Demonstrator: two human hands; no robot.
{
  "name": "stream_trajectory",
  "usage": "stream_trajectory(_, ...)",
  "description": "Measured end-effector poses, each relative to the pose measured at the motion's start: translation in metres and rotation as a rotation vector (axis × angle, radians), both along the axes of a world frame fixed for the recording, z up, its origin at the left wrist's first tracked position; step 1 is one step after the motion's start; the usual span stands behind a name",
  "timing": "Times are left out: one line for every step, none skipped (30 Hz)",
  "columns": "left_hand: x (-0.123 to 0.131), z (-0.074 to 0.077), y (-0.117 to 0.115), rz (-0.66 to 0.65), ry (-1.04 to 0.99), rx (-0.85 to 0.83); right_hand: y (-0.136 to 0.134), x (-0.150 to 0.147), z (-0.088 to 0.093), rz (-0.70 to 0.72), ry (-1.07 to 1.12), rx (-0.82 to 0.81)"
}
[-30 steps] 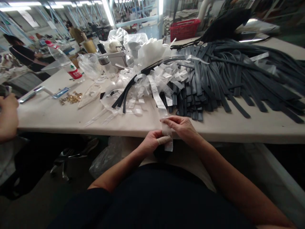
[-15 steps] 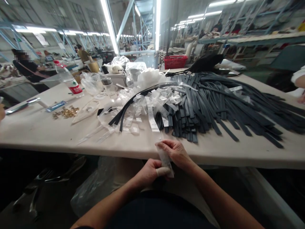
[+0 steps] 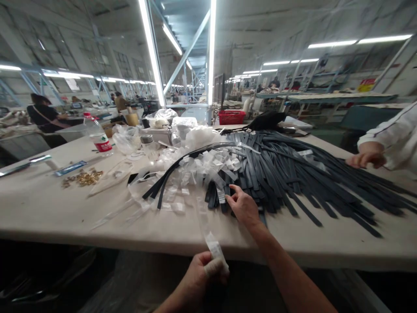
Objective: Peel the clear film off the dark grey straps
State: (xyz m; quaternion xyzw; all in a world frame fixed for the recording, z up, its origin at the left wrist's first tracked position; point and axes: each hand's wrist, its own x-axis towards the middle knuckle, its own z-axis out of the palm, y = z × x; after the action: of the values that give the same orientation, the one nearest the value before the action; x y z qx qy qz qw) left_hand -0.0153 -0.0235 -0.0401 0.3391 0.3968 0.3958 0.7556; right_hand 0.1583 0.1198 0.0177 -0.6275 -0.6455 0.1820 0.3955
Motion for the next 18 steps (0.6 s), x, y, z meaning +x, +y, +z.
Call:
stream_trajectory(0.0, -0.002, 0.001, 0.003, -0.013, -0.016, 0.003, 0.001, -0.002, 0.012, 0.027, 0.001)
stream_trajectory(0.001, -0.003, 0.002, 0.012, -0.027, -0.033, 0.006, 0.004, -0.005, 0.03, 0.064, -0.004)
stream_trajectory(0.0, -0.005, 0.003, 0.028, -0.04, -0.052, 0.006, 0.007, -0.007, 0.053, 0.108, -0.015)
stream_trajectory(0.0, -0.005, 0.004, 0.047, -0.051, -0.07, 0.004, 0.011, -0.009, 0.078, 0.155, -0.029)
stream_trajectory(0.0, -0.005, 0.005, 0.069, -0.061, -0.086, -0.001, 0.015, -0.011, 0.105, 0.2, -0.046)
stream_trajectory(0.001, -0.003, 0.006, 0.087, -0.072, -0.099, -0.008, 0.018, -0.012, 0.133, 0.238, -0.062)
stream_trajectory(0.002, -0.001, 0.007, 0.098, -0.084, -0.112, -0.019, 0.021, -0.012, 0.162, 0.267, -0.077)
stream_trajectory(0.003, 0.002, 0.008, 0.097, -0.097, -0.126, -0.033, 0.022, -0.012, 0.187, 0.287, -0.093)
stream_trajectory(0.006, 0.006, 0.009, 0.087, -0.116, -0.139, -0.049, 0.023, -0.012, 0.215, 0.29, -0.106)
stream_trajectory(0.01, 0.01, 0.01, 0.072, -0.147, -0.147, -0.066, 0.023, -0.012, 0.248, 0.277, -0.114)
stream_trajectory(0.014, 0.014, 0.011, 0.053, -0.19, -0.145, -0.085, 0.023, -0.013, 0.287, 0.254, -0.118)
stream_trajectory(0.02, 0.018, 0.012, 0.03, -0.242, -0.137, -0.104, 0.024, -0.016, 0.324, 0.226, -0.123)
stream_trajectory(0.026, 0.022, 0.014, 0.005, -0.295, -0.126, -0.123, 0.027, -0.021, 0.353, 0.197, -0.127)
stream_trajectory(0.033, 0.025, 0.017, -0.017, -0.34, -0.117, -0.14, 0.031, -0.028, 0.369, 0.17, -0.133)
stream_trajectory(0.04, 0.029, 0.02, -0.033, -0.367, -0.115, -0.157, 0.039, -0.038, 0.362, 0.15, -0.15)
stream_trajectory(0.047, 0.032, 0.024, -0.045, -0.373, -0.117, -0.174, 0.05, -0.051, 0.33, 0.134, -0.169)
stream_trajectory(0.053, 0.034, 0.028, -0.045, -0.365, -0.118, -0.19, 0.064, -0.065, 0.285, 0.114, -0.197)
stream_trajectory(0.058, 0.037, 0.033, -0.033, -0.352, -0.112, -0.206, 0.081, -0.081, 0.24, 0.103, -0.237)
